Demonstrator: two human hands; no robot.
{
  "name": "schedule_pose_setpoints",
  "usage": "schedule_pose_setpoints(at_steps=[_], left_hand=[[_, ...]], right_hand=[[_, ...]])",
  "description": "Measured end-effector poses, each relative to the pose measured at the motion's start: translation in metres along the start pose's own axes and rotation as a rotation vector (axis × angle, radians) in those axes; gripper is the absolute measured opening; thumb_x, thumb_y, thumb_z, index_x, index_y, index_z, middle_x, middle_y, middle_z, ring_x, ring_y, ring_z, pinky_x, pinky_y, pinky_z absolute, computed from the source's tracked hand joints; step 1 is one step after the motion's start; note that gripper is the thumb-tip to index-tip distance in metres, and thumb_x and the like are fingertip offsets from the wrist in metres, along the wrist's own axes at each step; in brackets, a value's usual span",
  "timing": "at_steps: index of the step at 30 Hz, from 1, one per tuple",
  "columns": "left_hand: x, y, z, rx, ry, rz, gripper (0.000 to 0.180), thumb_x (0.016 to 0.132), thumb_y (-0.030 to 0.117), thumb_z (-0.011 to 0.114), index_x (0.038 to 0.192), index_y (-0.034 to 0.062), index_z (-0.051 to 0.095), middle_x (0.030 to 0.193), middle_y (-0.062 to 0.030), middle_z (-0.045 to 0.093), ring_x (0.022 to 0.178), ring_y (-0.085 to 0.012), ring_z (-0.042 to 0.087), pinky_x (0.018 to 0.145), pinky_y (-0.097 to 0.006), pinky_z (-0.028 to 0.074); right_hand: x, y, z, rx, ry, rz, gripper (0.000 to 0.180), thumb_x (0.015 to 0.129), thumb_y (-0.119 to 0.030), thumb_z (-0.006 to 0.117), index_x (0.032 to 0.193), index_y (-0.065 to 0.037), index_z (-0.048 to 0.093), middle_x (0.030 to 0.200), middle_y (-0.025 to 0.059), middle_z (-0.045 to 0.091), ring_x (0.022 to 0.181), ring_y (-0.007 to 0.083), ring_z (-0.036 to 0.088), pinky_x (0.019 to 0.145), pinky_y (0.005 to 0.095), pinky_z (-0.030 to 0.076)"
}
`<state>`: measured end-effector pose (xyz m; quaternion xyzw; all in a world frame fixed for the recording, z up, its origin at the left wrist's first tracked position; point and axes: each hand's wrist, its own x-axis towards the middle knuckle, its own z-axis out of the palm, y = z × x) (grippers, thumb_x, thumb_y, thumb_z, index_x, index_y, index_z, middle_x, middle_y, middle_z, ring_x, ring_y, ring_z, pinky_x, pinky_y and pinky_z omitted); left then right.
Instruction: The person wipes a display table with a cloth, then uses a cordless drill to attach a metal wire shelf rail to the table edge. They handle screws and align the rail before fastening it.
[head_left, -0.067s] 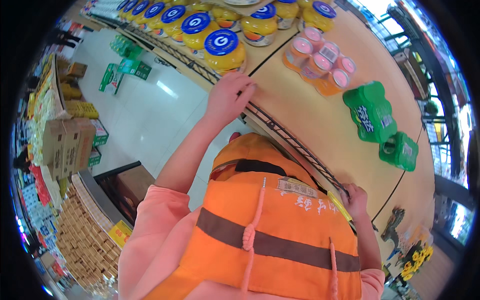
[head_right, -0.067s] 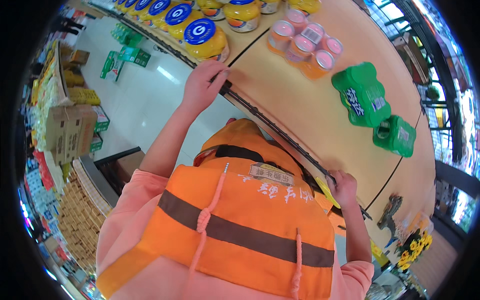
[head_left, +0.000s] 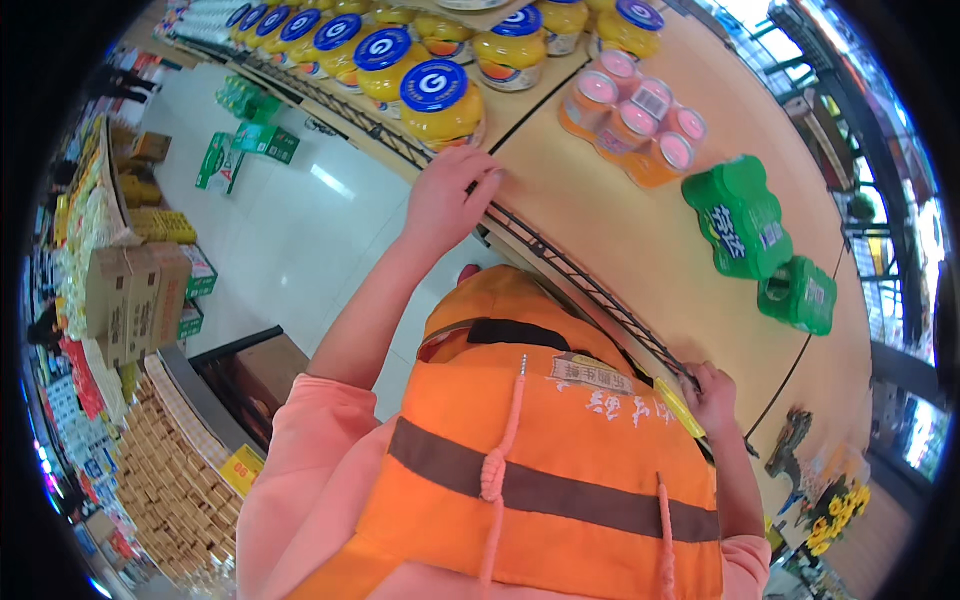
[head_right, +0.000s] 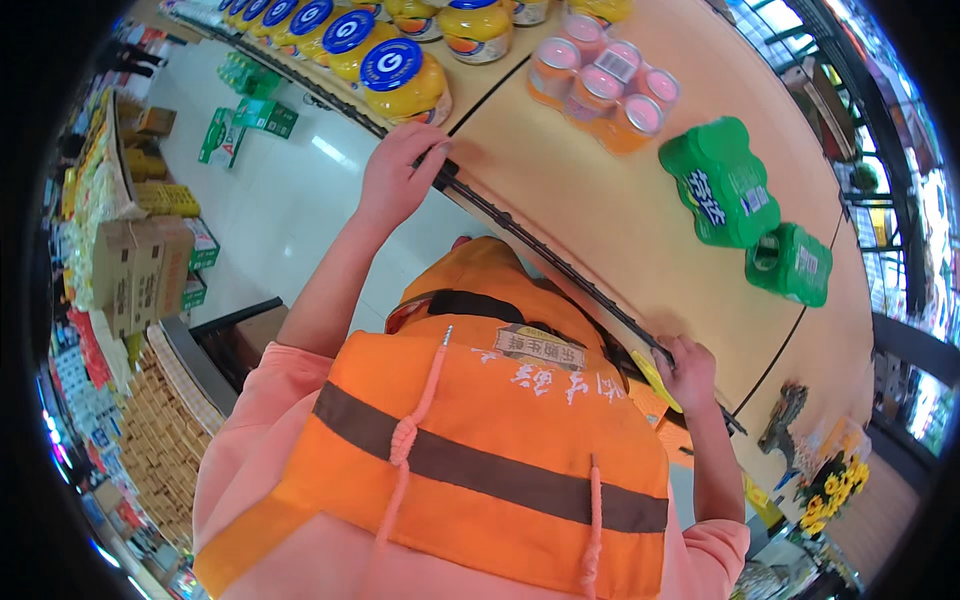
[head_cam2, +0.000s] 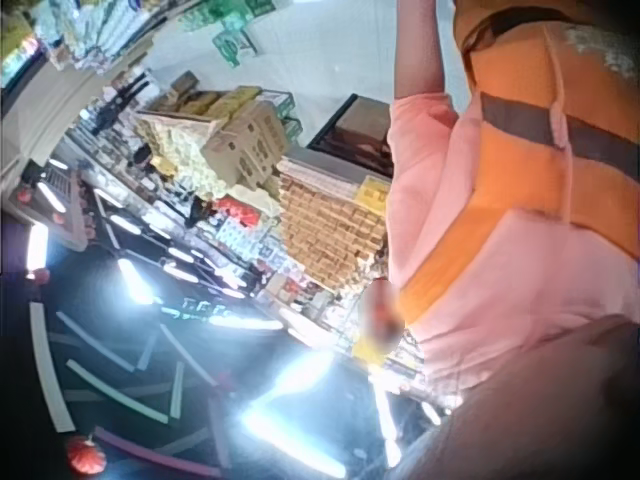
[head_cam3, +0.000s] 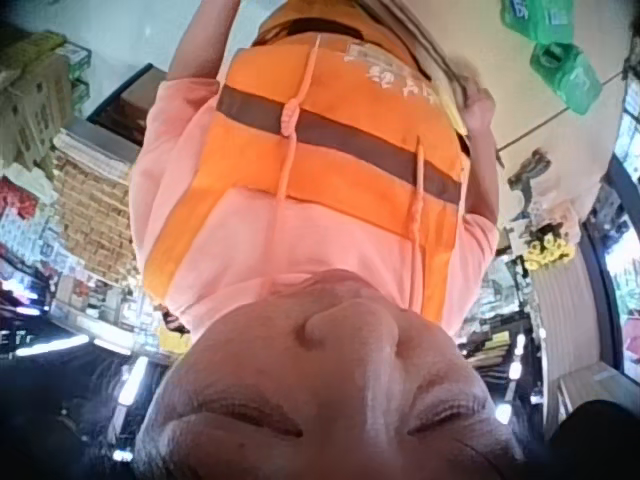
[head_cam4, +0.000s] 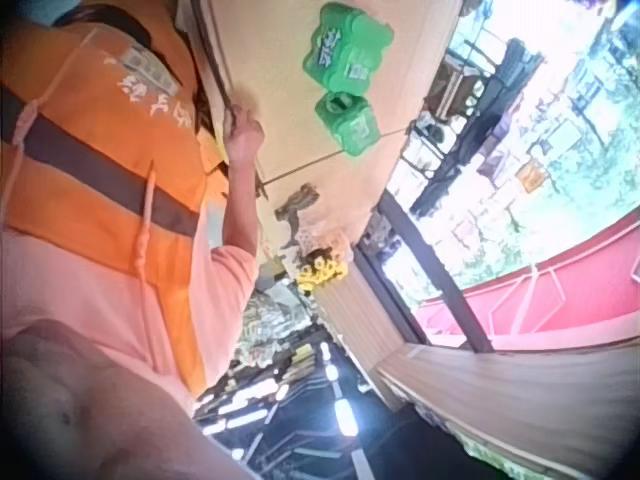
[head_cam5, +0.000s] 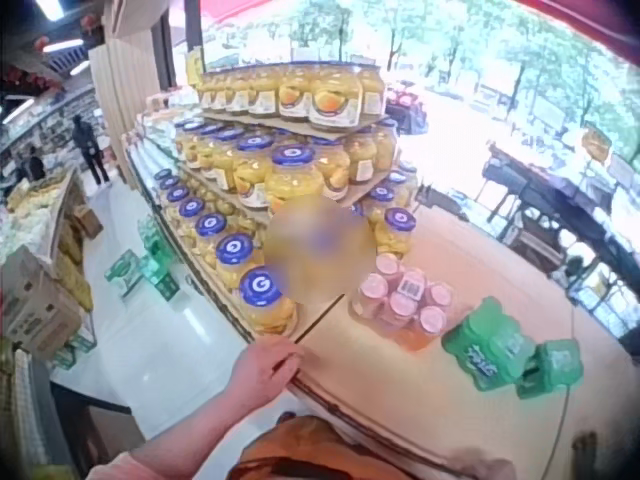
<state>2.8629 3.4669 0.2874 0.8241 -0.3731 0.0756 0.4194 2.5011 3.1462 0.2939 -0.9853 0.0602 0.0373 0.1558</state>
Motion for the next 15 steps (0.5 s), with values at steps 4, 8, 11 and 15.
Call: schedule_pose_setpoints(at_steps=[4,8,11,15], left_hand=[[-0.011,0.001,0.009,0.057,-0.056,-0.012,0.010,0.083,0.012,0.063,0.088,0.0041,0.066,0.090,-0.0102,0.064,0.088,-0.0310,0.060,0.080,-0.040,0.048],[-0.017,0.000,0.013,0.119,-0.083,0.043,0.015,0.082,0.013,0.066,0.095,0.0065,0.067,0.098,-0.0112,0.065,0.095,-0.0317,0.060,0.084,-0.040,0.047],[-0.016,0.003,0.014,0.169,-0.153,0.108,0.016,0.083,0.008,0.066,0.099,0.0071,0.067,0.102,-0.0107,0.065,0.100,-0.0300,0.059,0.089,-0.038,0.045],[-0.011,0.007,0.017,0.187,-0.312,0.131,0.009,0.086,0.011,0.062,0.094,0.0060,0.064,0.097,-0.0093,0.065,0.095,-0.0279,0.059,0.094,-0.039,0.041]], right_hand=[[-0.008,0.000,-0.006,0.031,-0.006,0.051,0.030,0.074,-0.018,0.072,0.102,-0.009,0.062,0.084,0.0099,0.060,0.072,0.0305,0.059,0.063,0.0398,0.048],[-0.032,0.018,-0.022,-0.058,0.092,0.116,0.045,0.074,-0.025,0.074,0.113,-0.009,0.061,0.102,0.0125,0.061,0.088,0.0334,0.060,0.075,0.0398,0.049],[-0.073,0.046,-0.049,0.027,0.293,0.327,0.038,0.078,-0.021,0.071,0.112,-0.007,0.062,0.103,0.0127,0.063,0.088,0.0300,0.060,0.078,0.0383,0.049],[-0.128,0.079,-0.069,0.259,0.645,0.696,0.028,0.084,-0.018,0.068,0.108,-0.004,0.063,0.096,0.0068,0.064,0.079,0.0160,0.060,0.075,0.0302,0.048]])
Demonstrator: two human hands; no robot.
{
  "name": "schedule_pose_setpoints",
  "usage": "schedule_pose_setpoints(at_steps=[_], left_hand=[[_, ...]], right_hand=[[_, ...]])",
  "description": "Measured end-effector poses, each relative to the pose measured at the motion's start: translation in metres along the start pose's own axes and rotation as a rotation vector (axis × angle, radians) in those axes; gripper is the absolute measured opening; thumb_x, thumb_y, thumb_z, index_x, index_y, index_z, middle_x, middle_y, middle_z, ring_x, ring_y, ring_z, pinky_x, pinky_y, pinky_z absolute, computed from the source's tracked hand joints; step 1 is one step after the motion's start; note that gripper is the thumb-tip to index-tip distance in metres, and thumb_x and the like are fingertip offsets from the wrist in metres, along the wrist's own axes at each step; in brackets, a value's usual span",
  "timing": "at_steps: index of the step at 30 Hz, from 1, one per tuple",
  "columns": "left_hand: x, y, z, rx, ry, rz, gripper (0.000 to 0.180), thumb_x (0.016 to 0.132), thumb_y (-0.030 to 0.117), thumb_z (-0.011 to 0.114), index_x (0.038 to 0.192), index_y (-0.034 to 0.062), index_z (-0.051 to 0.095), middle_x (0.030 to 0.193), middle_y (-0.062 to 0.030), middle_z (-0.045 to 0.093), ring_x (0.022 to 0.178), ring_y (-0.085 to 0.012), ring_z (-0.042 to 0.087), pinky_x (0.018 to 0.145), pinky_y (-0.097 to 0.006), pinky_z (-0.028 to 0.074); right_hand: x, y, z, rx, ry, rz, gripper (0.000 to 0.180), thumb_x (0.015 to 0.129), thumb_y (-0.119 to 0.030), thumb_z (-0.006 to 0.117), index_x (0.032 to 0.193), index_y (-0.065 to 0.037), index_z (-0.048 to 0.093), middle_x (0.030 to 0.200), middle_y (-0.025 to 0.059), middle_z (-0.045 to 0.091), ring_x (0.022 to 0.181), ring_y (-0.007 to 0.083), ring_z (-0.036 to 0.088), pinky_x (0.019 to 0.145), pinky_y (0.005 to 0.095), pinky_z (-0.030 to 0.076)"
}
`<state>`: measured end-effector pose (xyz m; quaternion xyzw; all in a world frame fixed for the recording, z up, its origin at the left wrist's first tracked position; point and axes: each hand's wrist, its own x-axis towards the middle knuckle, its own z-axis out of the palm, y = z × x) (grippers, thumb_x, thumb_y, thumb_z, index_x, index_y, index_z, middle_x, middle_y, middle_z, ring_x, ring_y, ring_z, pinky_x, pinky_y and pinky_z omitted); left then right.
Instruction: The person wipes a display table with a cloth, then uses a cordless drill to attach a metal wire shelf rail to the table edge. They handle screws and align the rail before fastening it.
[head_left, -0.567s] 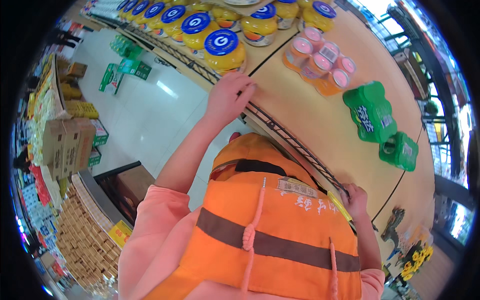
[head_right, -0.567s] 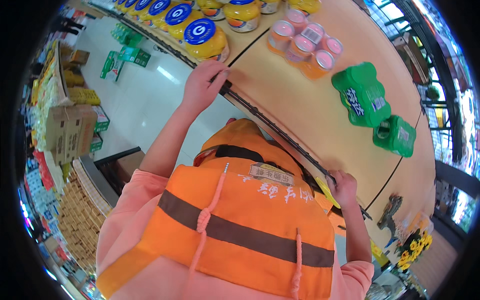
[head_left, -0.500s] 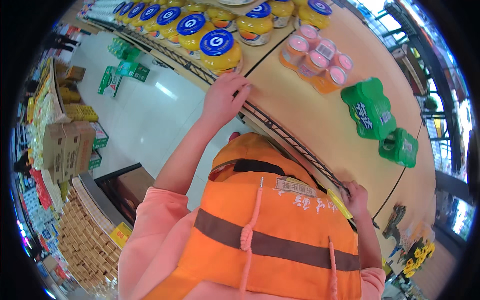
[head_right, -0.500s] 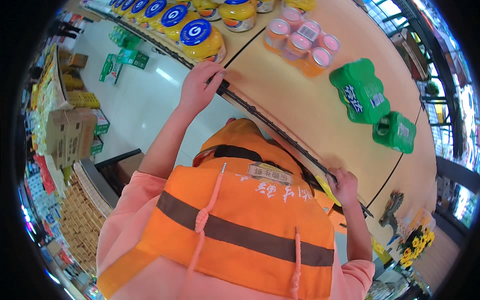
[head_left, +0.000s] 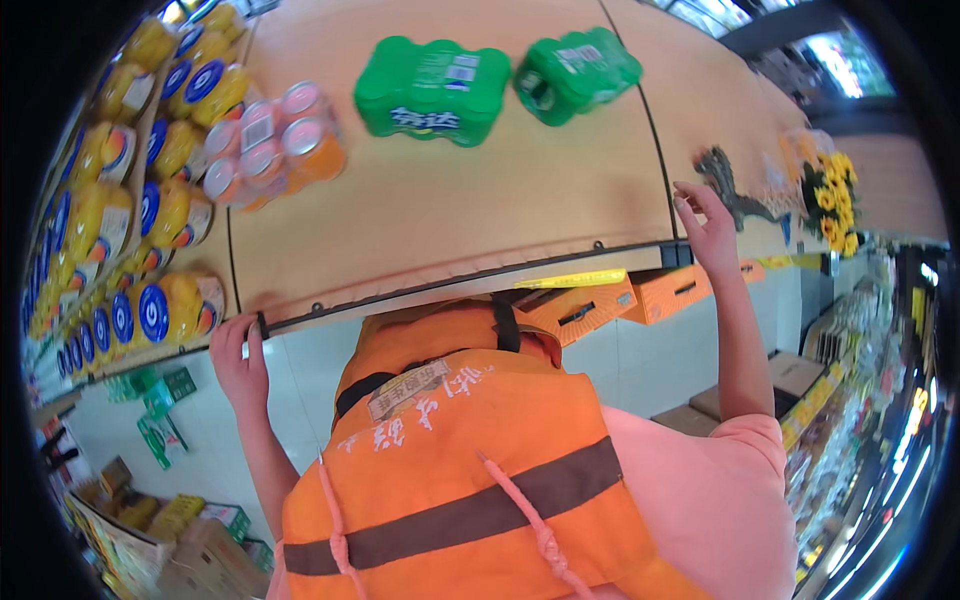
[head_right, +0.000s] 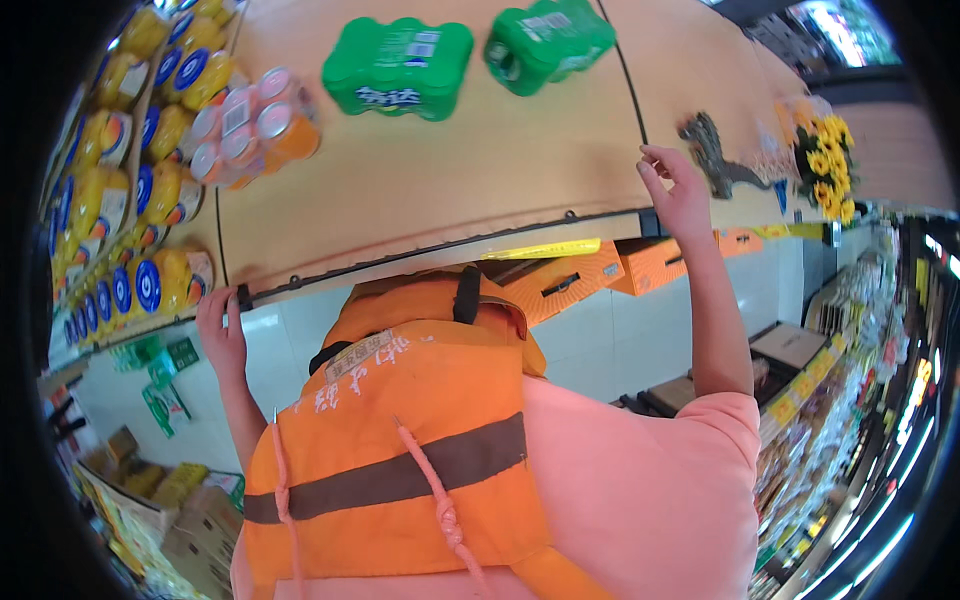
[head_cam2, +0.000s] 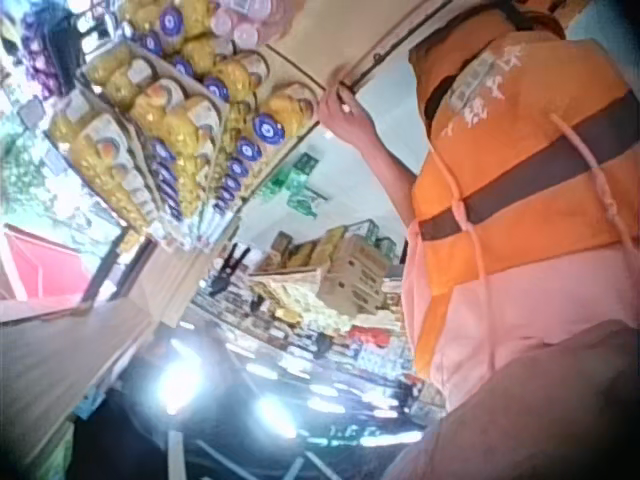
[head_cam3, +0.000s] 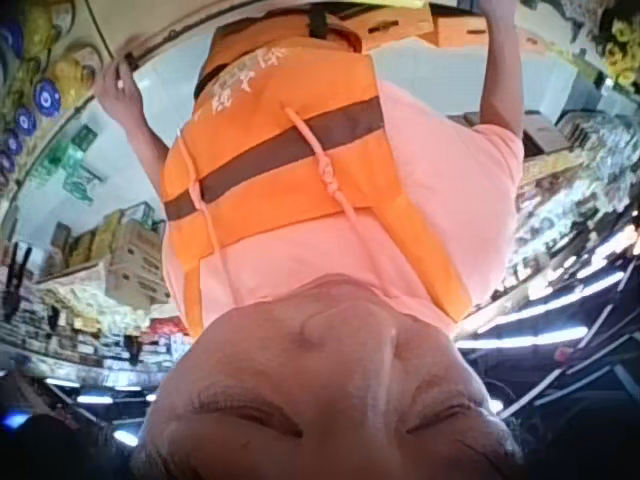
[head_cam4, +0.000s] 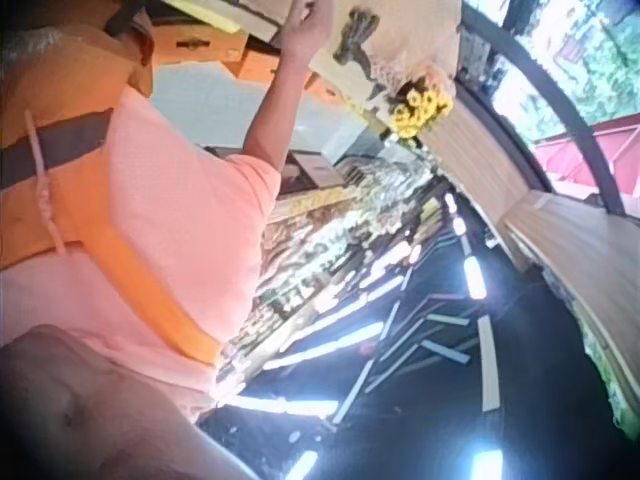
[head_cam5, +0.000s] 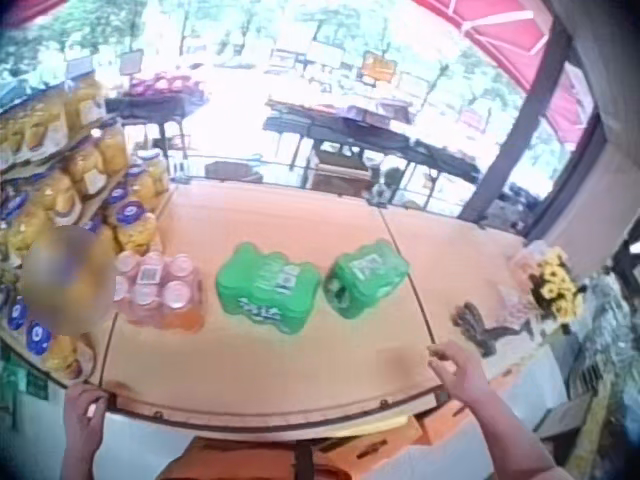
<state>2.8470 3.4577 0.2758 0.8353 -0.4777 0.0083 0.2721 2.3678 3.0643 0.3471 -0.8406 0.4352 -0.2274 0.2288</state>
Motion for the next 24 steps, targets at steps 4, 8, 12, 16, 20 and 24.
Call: schedule_pose_setpoints(at_steps=[4,8,12,16,20,24], left_hand=[[-0.001,-0.002,0.002,0.117,-0.115,0.071,0.013,0.084,0.014,0.064,0.097,0.0088,0.064,0.098,-0.0064,0.064,0.099,-0.0241,0.058,0.105,-0.042,0.031],[-0.002,-0.005,-0.001,0.121,-0.197,0.094,0.018,0.081,0.016,0.067,0.098,0.0105,0.064,0.099,-0.0048,0.064,0.102,-0.0236,0.057,0.108,-0.043,0.028],[-0.001,-0.008,-0.002,0.159,-0.247,0.086,0.021,0.079,0.016,0.068,0.098,0.0109,0.064,0.099,-0.0049,0.064,0.102,-0.0240,0.057,0.107,-0.043,0.029],[-0.001,-0.009,-0.002,0.153,-0.239,0.085,0.020,0.079,0.015,0.068,0.098,0.0101,0.063,0.099,-0.0053,0.064,0.101,-0.0243,0.057,0.107,-0.043,0.029],[-0.001,-0.008,-0.002,0.162,-0.251,0.084,0.019,0.079,0.013,0.067,0.097,0.0095,0.063,0.098,-0.0056,0.064,0.101,-0.0248,0.057,0.107,-0.043,0.030],[0.001,-0.006,-0.002,0.158,-0.256,0.087,0.018,0.080,0.013,0.067,0.097,0.0094,0.063,0.098,-0.0059,0.064,0.101,-0.0252,0.057,0.106,-0.043,0.030]], right_hand=[[-0.035,0.025,-0.013,-0.249,-0.121,-0.116,0.036,0.077,-0.024,0.073,0.108,-0.009,0.065,0.105,0.0071,0.063,0.097,0.0231,0.059,0.085,0.0338,0.047],[-0.051,0.046,-0.003,-0.402,-0.267,-0.164,0.024,0.077,-0.022,0.072,0.095,-0.008,0.065,0.088,0.0072,0.062,0.092,0.0270,0.057,0.082,0.0371,0.045],[-0.060,0.060,0.001,-0.347,-0.296,-0.126,0.018,0.079,-0.021,0.070,0.083,-0.006,0.061,0.075,0.0063,0.057,0.084,0.0278,0.054,0.077,0.0396,0.044],[-0.067,0.063,0.001,-0.294,-0.289,-0.105,0.020,0.077,-0.020,0.072,0.081,-0.005,0.060,0.079,0.0079,0.057,0.084,0.0283,0.053,0.076,0.0396,0.044],[-0.063,0.065,-0.006,-0.235,-0.261,-0.171,0.024,0.074,-0.019,0.073,0.091,-0.006,0.063,0.091,0.0084,0.061,0.094,0.0285,0.055,0.082,0.0377,0.045],[-0.060,0.076,-0.033,-0.018,-0.050,0.006,0.035,0.074,-0.019,0.074,0.106,-0.007,0.065,0.105,0.0072,0.063,0.108,0.0263,0.055,0.093,0.0351,0.044]])
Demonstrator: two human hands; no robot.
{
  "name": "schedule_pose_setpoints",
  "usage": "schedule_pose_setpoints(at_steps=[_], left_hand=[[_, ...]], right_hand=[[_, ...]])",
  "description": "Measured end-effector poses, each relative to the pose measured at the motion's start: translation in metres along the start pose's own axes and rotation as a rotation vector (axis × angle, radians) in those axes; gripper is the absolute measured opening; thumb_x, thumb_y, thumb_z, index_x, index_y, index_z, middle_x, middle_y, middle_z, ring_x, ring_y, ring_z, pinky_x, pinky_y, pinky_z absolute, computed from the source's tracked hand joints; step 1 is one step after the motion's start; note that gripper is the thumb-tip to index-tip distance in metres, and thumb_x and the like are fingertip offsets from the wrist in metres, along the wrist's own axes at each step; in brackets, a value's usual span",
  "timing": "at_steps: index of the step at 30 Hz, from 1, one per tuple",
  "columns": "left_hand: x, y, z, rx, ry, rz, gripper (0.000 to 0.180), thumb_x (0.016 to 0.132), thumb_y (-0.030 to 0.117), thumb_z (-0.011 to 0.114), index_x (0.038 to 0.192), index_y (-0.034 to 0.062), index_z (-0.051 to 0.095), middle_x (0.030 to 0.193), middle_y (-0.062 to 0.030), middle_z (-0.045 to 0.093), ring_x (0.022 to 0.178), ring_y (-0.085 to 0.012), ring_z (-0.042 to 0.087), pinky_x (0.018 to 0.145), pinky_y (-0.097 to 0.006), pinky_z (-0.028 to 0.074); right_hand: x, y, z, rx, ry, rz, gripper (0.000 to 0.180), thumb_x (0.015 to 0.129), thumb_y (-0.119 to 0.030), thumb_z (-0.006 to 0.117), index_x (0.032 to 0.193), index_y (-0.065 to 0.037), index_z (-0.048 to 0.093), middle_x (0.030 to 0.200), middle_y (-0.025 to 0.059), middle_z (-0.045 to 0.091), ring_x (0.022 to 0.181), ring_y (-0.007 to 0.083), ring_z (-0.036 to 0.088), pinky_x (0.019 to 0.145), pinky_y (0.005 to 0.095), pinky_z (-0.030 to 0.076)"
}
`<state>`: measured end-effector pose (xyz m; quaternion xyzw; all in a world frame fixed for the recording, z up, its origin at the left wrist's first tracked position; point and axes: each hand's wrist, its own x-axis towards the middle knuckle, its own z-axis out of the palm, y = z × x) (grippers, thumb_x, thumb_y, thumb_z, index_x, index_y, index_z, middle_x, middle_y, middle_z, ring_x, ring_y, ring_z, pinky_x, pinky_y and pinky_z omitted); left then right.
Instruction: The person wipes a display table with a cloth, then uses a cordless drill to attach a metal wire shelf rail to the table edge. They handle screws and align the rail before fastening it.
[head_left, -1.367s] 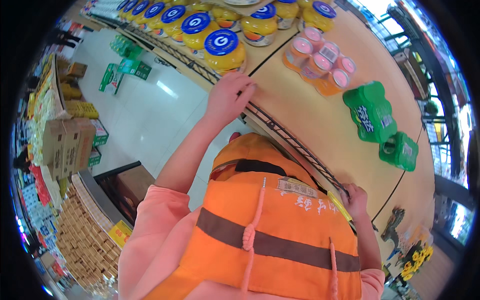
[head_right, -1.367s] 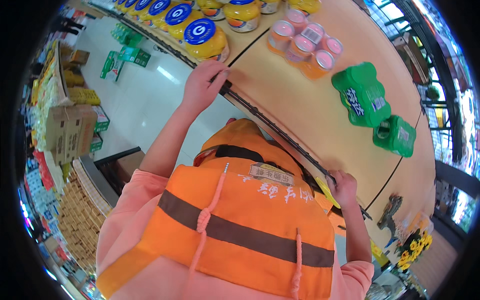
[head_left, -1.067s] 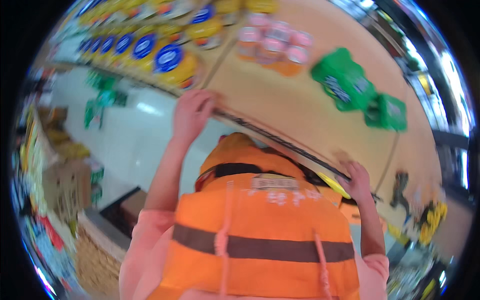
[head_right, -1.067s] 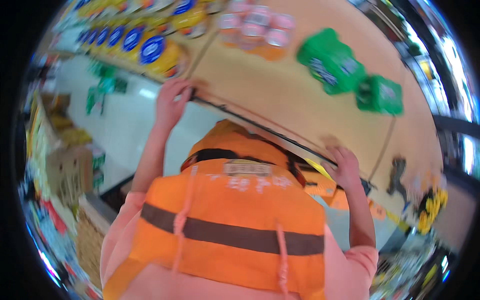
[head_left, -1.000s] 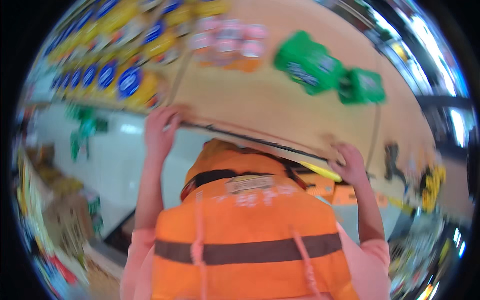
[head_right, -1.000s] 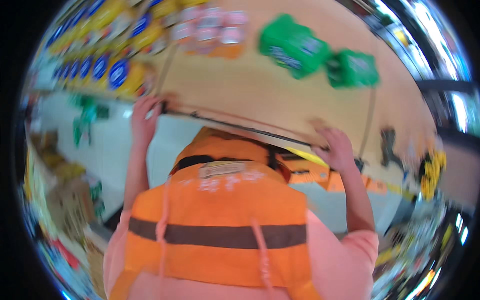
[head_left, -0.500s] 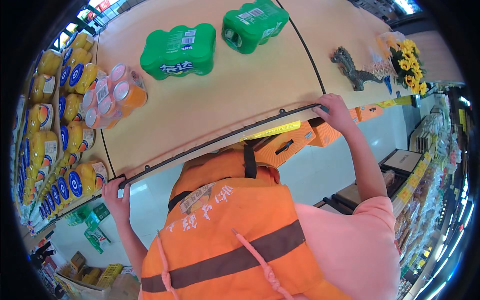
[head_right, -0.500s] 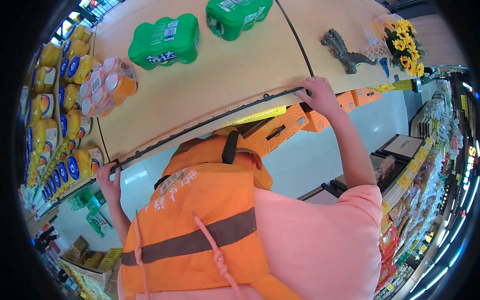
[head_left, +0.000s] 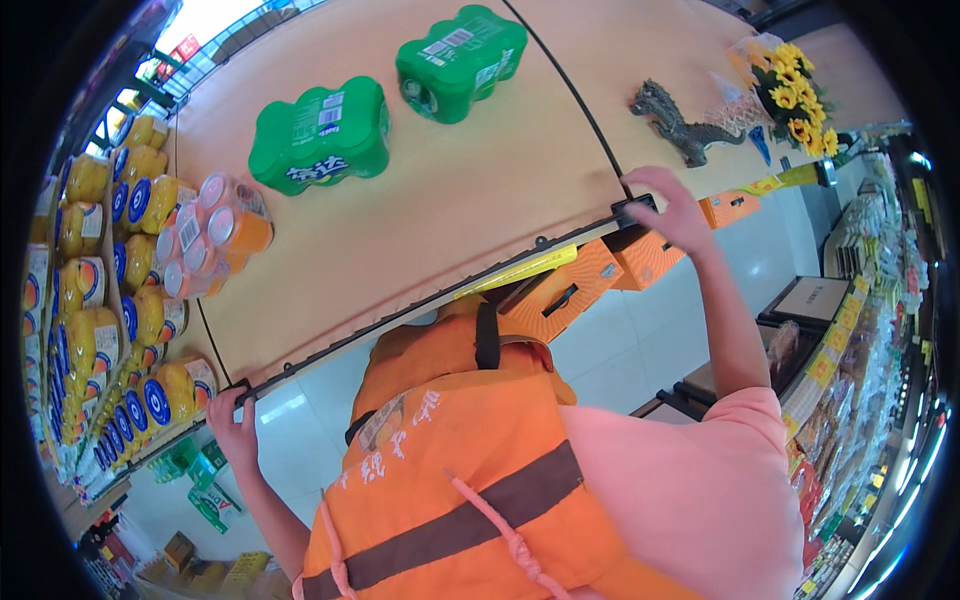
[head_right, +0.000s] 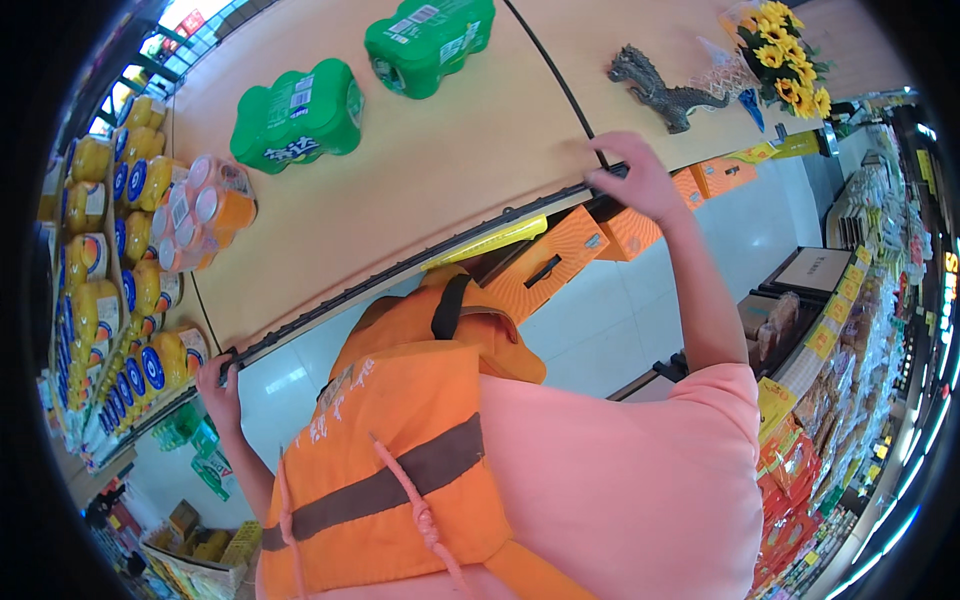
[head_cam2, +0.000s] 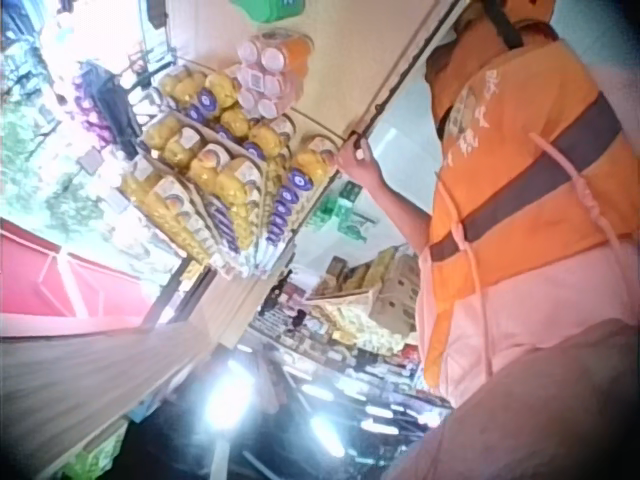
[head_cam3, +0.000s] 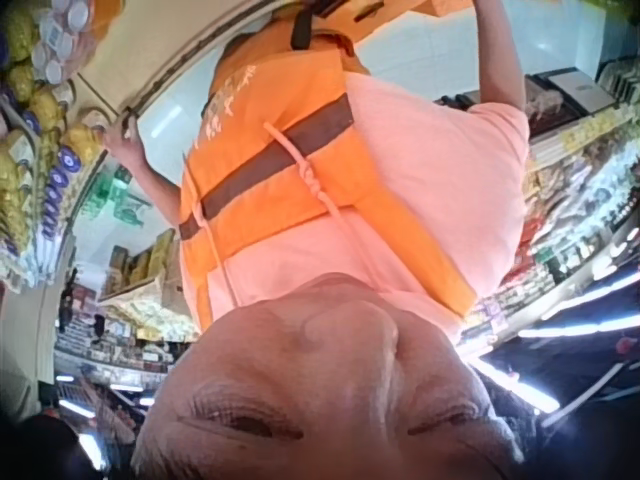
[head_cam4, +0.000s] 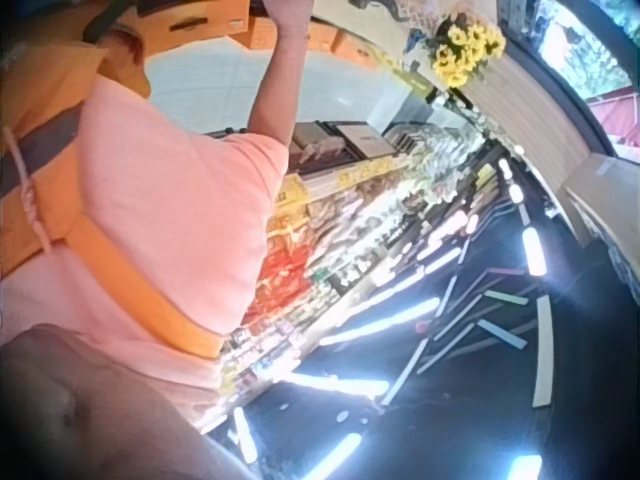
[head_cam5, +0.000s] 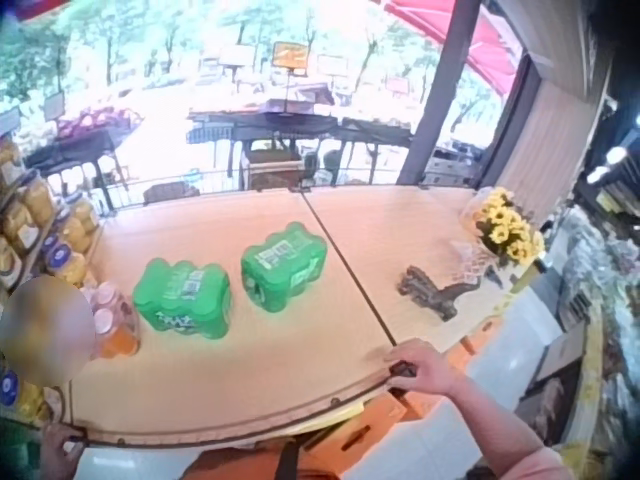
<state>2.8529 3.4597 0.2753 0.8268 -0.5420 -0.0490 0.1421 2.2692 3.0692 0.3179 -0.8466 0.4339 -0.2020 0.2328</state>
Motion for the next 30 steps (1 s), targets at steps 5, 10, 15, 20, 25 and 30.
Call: schedule_pose_setpoints(at_steps=[5,10,15,20,25,30], left_hand=[[0.001,0.001,-0.001,-0.042,-0.012,-0.018,0.026,0.078,0.012,0.069,0.103,0.0081,0.063,0.106,-0.0080,0.063,0.106,-0.0272,0.055,0.104,-0.041,0.033],[-0.007,-0.004,-0.003,-0.061,0.073,-0.012,0.032,0.083,0.009,0.065,0.114,0.0059,0.060,0.120,-0.0118,0.057,0.116,-0.0306,0.050,0.102,-0.040,0.036],[-0.009,-0.008,-0.006,-0.135,0.177,0.046,0.032,0.088,0.007,0.057,0.119,0.0035,0.059,0.127,-0.0149,0.054,0.121,-0.0310,0.048,0.105,-0.040,0.034],[-0.017,-0.007,-0.005,-0.229,0.289,0.086,0.032,0.088,0.004,0.054,0.119,0.0015,0.059,0.127,-0.0155,0.054,0.120,-0.0311,0.049,0.104,-0.040,0.034],[-0.051,0.016,0.006,-0.234,0.358,0.148,0.029,0.086,0.002,0.055,0.114,0.0003,0.060,0.124,-0.0150,0.056,0.117,-0.0307,0.051,0.102,-0.040,0.036],[-0.078,0.060,0.027,-0.409,0.359,0.153,0.027,0.085,0.001,0.053,0.112,-0.0006,0.060,0.120,-0.0155,0.057,0.114,-0.0314,0.052,0.099,-0.040,0.038]], right_hand=[[-0.015,0.036,-0.027,0.277,0.374,0.333,0.022,0.092,-0.017,0.061,0.107,-0.003,0.067,0.100,0.0034,0.068,0.095,0.0111,0.061,0.088,0.0254,0.045],[-0.076,0.062,0.004,0.360,0.481,0.484,0.022,0.092,-0.018,0.062,0.106,-0.003,0.066,0.095,0.0039,0.067,0.088,0.0105,0.062,0.080,0.0250,0.049],[-0.193,0.034,0.051,0.320,0.450,0.638,0.022,0.092,-0.021,0.060,0.100,-0.001,0.066,0.086,0.0058,0.066,0.079,0.0113,0.063,0.074,0.0251,0.049],[-0.317,-0.034,0.112,0.363,0.317,0.967,0.030,0.094,-0.024,0.052,0.096,0.003,0.065,0.084,0.0085,0.066,0.073,0.0158,0.064,0.071,0.0287,0.050],[-0.405,-0.082,0.153,0.436,0.022,1.090,0.033,0.096,-0.028,0.050,0.101,0.001,0.064,0.089,0.0062,0.066,0.075,0.0143,0.063,0.070,0.0278,0.050],[-0.458,-0.110,0.153,0.411,-0.107,1.108,0.034,0.093,-0.033,0.054,0.097,-0.001,0.065,0.077,0.0085,0.065,0.071,0.0156,0.063,0.069,0.0310,0.050]])
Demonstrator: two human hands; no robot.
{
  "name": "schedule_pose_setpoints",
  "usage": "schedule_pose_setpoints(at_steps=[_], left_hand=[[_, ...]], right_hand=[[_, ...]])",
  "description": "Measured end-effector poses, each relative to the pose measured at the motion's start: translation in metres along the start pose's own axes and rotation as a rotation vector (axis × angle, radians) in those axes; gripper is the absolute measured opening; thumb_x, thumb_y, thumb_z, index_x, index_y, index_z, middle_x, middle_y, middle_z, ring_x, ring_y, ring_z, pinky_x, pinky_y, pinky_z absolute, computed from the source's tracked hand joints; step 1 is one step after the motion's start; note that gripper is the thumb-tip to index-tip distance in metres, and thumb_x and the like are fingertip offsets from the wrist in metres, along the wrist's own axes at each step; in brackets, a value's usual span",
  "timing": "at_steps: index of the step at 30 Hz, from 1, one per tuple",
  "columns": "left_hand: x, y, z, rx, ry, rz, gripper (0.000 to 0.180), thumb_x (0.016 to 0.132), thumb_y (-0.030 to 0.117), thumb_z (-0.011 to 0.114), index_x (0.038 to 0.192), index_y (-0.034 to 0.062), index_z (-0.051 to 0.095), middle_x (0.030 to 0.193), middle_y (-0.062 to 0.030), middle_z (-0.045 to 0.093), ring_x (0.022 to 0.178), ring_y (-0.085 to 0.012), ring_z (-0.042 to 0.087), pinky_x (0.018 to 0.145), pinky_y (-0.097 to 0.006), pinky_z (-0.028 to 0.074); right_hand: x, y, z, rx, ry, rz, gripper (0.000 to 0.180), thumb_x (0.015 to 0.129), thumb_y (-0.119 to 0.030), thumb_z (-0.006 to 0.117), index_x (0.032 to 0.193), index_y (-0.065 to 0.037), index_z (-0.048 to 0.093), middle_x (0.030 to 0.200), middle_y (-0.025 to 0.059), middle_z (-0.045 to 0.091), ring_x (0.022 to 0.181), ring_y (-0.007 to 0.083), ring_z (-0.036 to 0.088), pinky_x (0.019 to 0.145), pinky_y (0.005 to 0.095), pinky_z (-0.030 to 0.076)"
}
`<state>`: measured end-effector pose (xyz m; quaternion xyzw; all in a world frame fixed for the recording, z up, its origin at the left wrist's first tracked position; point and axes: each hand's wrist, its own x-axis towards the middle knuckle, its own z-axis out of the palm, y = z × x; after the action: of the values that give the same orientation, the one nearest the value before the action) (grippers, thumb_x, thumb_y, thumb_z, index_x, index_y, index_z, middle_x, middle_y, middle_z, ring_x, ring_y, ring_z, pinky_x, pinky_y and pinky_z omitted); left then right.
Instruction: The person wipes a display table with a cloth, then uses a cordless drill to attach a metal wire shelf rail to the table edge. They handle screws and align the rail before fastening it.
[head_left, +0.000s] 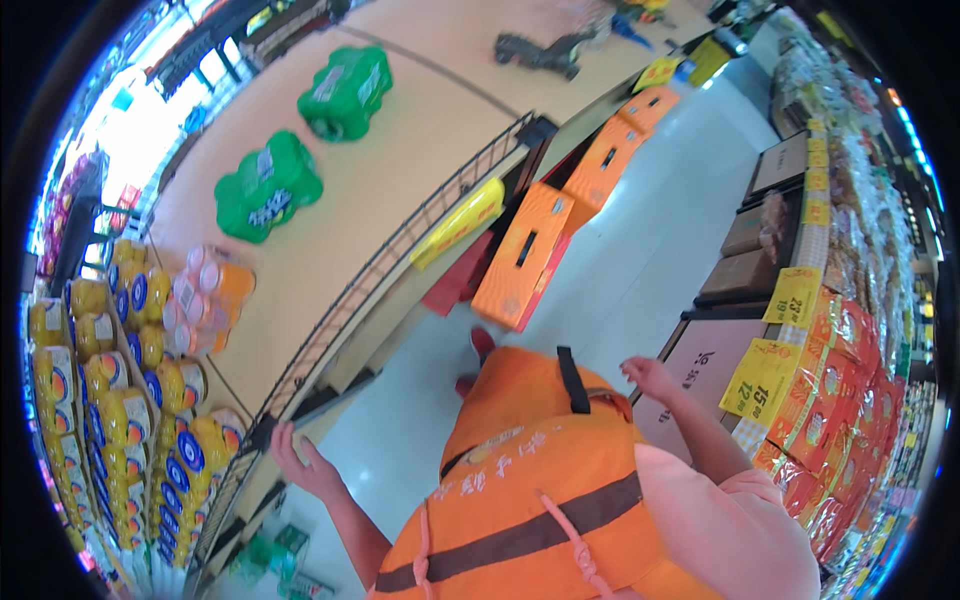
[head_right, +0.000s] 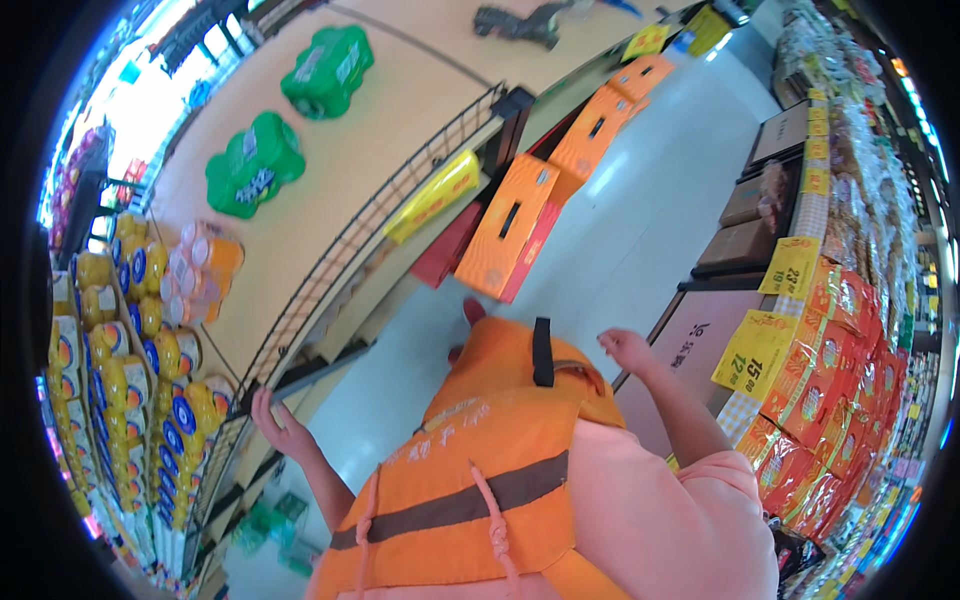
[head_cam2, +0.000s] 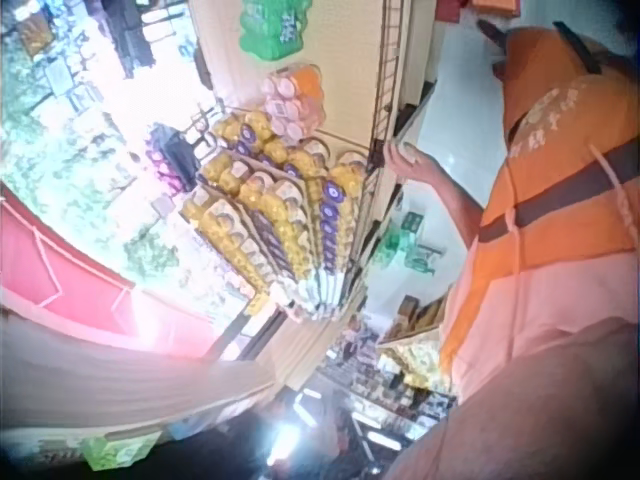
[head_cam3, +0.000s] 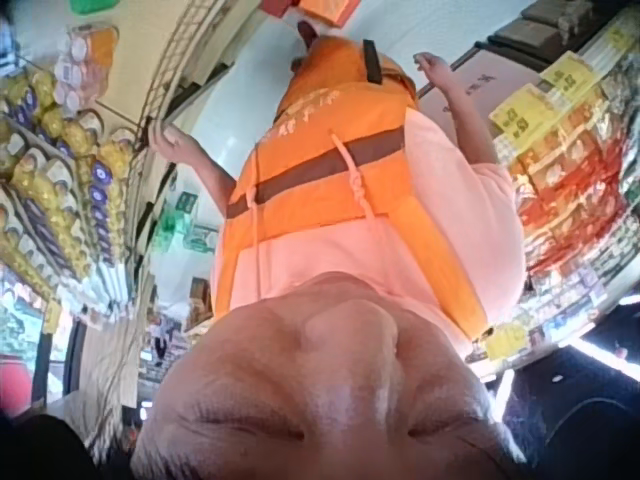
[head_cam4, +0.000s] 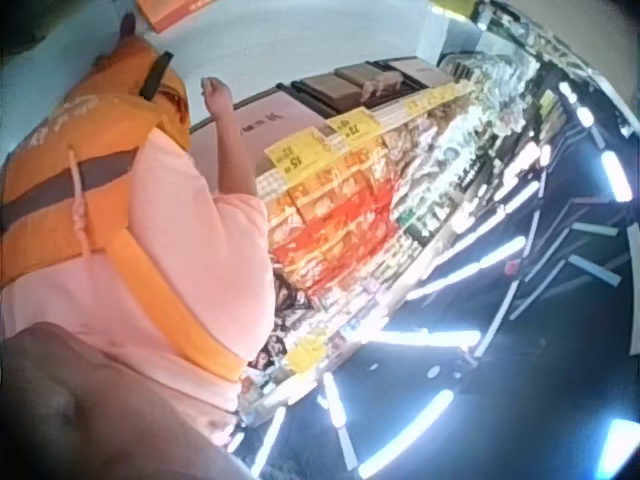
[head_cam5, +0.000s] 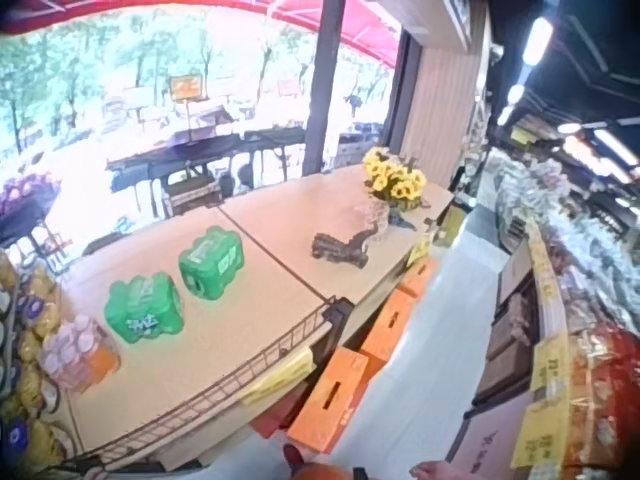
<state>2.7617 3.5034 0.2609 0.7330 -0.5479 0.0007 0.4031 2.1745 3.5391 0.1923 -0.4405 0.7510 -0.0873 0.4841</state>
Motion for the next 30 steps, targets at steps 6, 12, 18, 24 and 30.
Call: schedule_pose_setpoints(at_steps=[6,12,18,24,30], left_hand=[[-0.033,0.040,0.031,-0.160,-0.034,0.018,0.024,0.082,0.000,0.054,0.105,-0.0008,0.061,0.111,-0.0160,0.060,0.106,-0.0323,0.055,0.096,-0.040,0.040],[-0.078,0.094,0.072,-0.388,-0.251,-0.069,0.013,0.081,-0.004,0.055,0.092,-0.0013,0.061,0.089,-0.0136,0.063,0.084,-0.0278,0.061,0.078,-0.035,0.048],[-0.105,0.174,0.161,-0.435,-0.468,-0.139,0.007,0.085,0.000,0.058,0.085,-0.0011,0.065,0.079,-0.0104,0.064,0.072,-0.0192,0.061,0.070,-0.029,0.048],[-0.110,0.321,0.314,-0.434,-0.716,-0.072,0.013,0.086,0.010,0.061,0.092,0.0004,0.068,0.079,-0.0128,0.066,0.075,-0.0233,0.065,0.069,-0.032,0.049],[-0.081,0.501,0.443,-0.482,-1.107,0.269,0.019,0.087,0.017,0.062,0.102,0.0054,0.066,0.092,-0.0116,0.065,0.082,-0.0277,0.063,0.073,-0.033,0.050]], right_hand=[[0.012,-0.014,-0.016,-0.323,-0.034,-0.087,0.037,0.090,-0.041,0.055,0.099,-0.007,0.069,0.096,0.0157,0.068,0.091,0.0348,0.063,0.081,0.0407,0.050],[0.065,-0.038,-0.053,-0.278,-0.051,-0.307,0.034,0.089,-0.038,0.055,0.102,-0.009,0.068,0.099,0.0142,0.068,0.094,0.0321,0.063,0.083,0.0397,0.050],[0.119,0.011,-0.115,-0.268,-0.127,-0.326,0.033,0.089,-0.038,0.054,0.107,-0.012,0.066,0.100,0.0128,0.067,0.093,0.0319,0.062,0.083,0.0409,0.049],[0.146,0.087,-0.233,-0.142,-0.073,-0.233,0.034,0.088,-0.035,0.057,0.106,-0.009,0.067,0.100,0.0150,0.067,0.094,0.0323,0.063,0.083,0.0405,0.050],[0.173,0.117,-0.340,0.085,0.193,-0.225,0.030,0.087,-0.031,0.060,0.104,-0.008,0.067,0.093,0.0147,0.068,0.086,0.0304,0.066,0.077,0.0381,0.052]])
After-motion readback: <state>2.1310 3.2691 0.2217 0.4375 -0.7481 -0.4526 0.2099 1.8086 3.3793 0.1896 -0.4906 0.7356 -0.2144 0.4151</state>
